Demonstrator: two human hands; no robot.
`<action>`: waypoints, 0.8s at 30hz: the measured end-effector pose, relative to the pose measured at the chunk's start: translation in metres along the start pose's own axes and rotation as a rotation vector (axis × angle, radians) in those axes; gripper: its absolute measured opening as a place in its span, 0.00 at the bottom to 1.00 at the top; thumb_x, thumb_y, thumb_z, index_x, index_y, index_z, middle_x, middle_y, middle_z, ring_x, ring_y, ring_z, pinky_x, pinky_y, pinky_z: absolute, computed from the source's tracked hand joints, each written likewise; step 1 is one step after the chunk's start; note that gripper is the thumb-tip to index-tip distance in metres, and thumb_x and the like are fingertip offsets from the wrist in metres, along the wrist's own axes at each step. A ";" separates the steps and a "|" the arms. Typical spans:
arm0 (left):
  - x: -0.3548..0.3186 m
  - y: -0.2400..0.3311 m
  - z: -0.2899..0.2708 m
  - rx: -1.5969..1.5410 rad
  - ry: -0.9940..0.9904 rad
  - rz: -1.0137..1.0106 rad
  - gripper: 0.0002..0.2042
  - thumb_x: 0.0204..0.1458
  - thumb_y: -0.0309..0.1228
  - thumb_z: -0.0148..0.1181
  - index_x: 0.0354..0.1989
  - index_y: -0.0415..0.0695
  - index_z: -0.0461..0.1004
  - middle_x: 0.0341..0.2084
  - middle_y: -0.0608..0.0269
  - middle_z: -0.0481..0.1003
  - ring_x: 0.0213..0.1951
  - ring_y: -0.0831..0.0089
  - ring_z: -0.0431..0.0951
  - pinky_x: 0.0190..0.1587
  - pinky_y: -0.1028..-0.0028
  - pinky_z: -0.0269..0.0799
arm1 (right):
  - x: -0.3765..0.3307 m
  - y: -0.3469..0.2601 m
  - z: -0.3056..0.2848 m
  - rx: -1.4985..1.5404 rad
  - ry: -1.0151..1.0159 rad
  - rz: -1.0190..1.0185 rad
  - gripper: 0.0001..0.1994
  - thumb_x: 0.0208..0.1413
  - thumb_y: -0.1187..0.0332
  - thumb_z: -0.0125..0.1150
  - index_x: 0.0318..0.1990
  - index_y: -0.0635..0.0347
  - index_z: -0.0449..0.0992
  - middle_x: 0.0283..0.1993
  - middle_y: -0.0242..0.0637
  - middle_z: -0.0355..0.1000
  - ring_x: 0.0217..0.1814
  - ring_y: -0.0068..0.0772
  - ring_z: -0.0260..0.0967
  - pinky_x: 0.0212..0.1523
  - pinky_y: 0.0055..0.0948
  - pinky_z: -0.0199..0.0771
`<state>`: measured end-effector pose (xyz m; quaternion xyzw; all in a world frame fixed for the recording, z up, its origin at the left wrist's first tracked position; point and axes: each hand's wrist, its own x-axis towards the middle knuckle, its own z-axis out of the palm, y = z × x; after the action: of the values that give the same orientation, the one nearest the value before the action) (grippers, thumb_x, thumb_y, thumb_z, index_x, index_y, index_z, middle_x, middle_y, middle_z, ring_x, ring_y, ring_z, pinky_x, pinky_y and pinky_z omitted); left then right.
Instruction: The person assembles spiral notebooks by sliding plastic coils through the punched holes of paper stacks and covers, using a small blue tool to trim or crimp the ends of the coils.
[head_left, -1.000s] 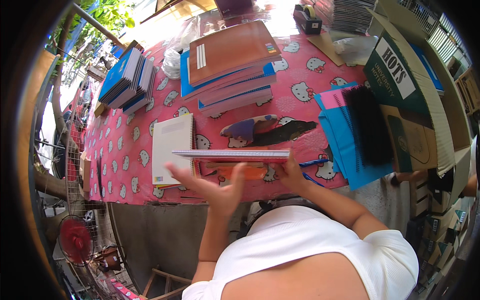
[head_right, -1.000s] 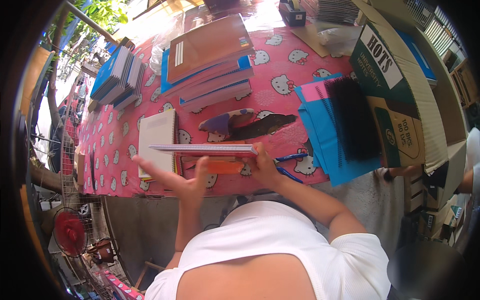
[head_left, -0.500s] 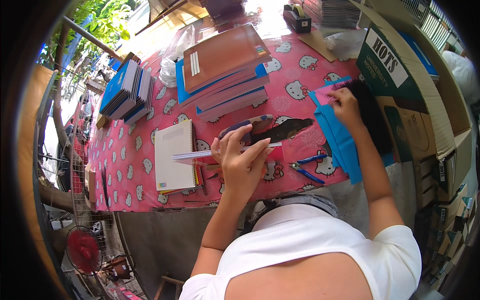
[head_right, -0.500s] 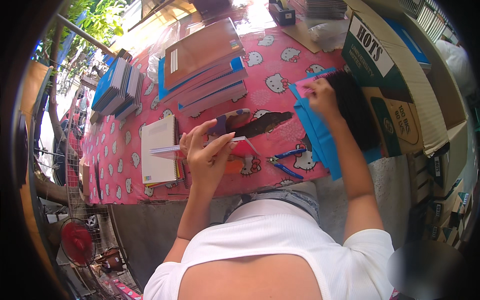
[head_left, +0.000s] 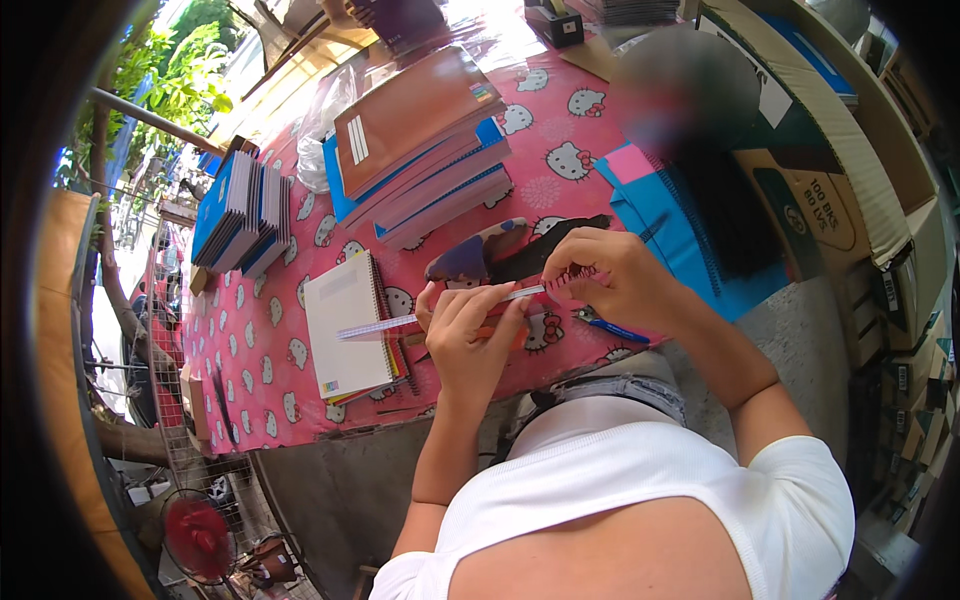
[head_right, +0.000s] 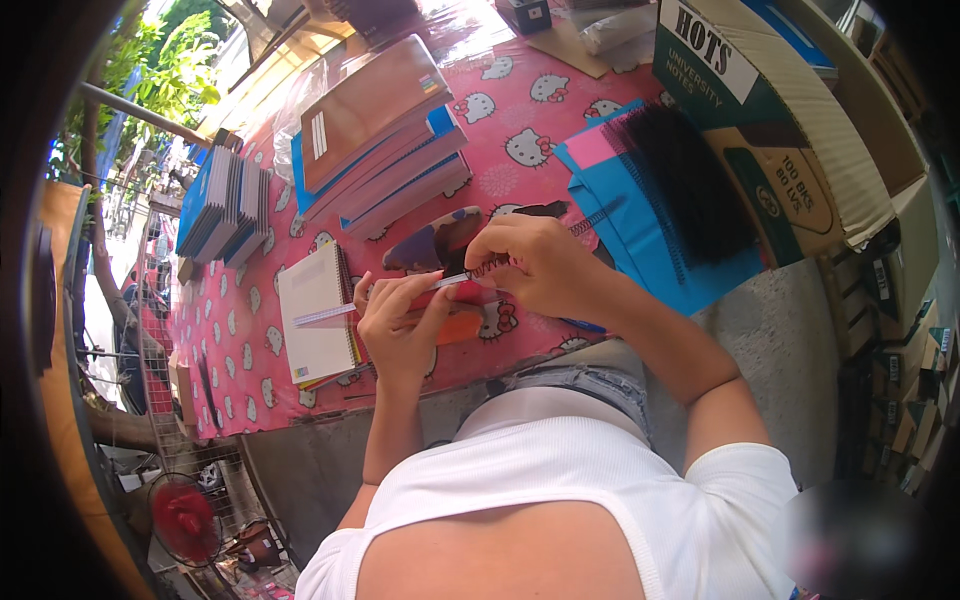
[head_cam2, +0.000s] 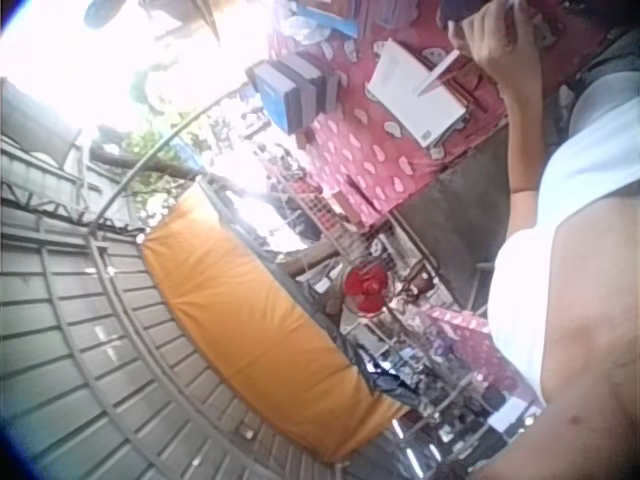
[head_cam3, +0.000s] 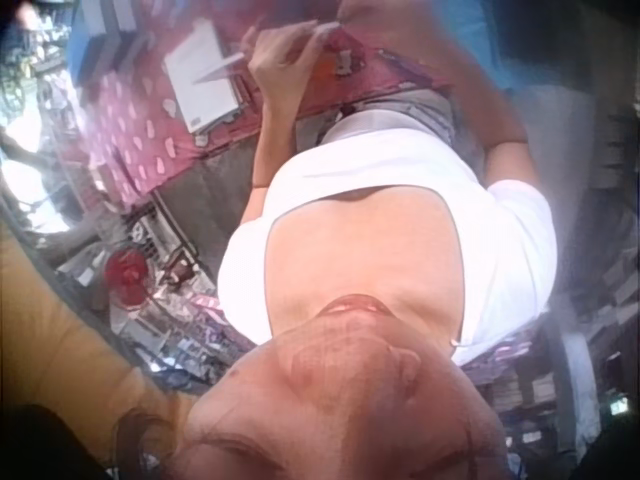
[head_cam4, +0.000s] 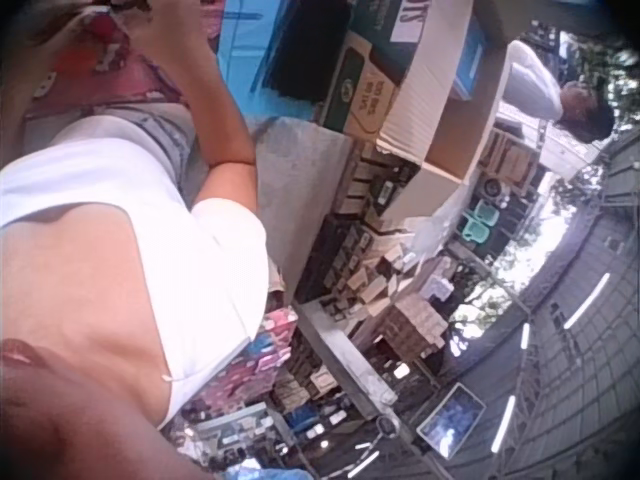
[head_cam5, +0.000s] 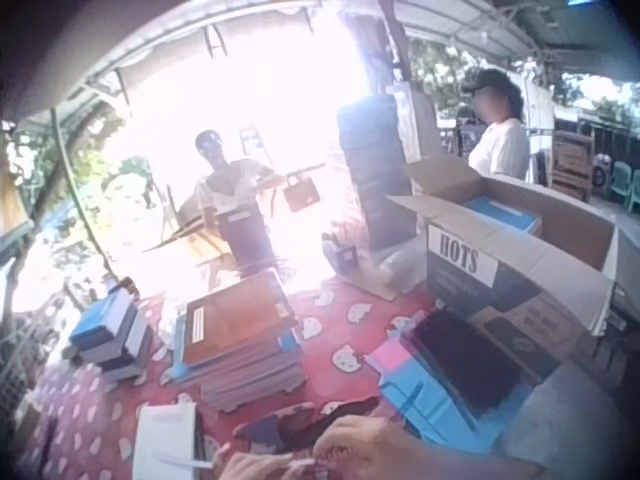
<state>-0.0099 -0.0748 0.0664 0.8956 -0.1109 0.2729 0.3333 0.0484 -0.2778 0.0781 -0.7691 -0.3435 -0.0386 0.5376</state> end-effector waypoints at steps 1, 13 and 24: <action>0.001 0.003 -0.002 0.000 -0.009 0.000 0.09 0.40 0.31 0.71 0.31 0.47 0.81 0.25 0.68 0.78 0.29 0.75 0.74 0.57 0.65 0.54 | 0.001 0.001 -0.003 0.075 -0.074 0.041 0.09 0.45 0.78 0.64 0.36 0.64 0.75 0.35 0.42 0.74 0.34 0.38 0.73 0.36 0.30 0.71; -0.002 -0.002 -0.001 0.024 0.038 0.018 0.10 0.37 0.30 0.71 0.32 0.50 0.81 0.27 0.71 0.77 0.34 0.72 0.74 0.57 0.62 0.54 | 0.000 -0.015 0.007 -0.246 -0.174 0.109 0.08 0.50 0.71 0.63 0.39 0.59 0.74 0.29 0.39 0.70 0.30 0.37 0.70 0.29 0.31 0.69; -0.003 0.001 -0.002 0.100 0.028 0.015 0.11 0.35 0.29 0.71 0.31 0.51 0.82 0.27 0.71 0.77 0.33 0.72 0.75 0.56 0.62 0.55 | 0.005 -0.015 0.019 -0.425 0.004 -0.180 0.10 0.48 0.66 0.65 0.35 0.59 0.72 0.31 0.35 0.67 0.32 0.40 0.69 0.28 0.34 0.69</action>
<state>-0.0140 -0.0743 0.0665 0.9063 -0.0992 0.2932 0.2877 0.0383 -0.2560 0.0840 -0.8313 -0.3935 -0.1594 0.3587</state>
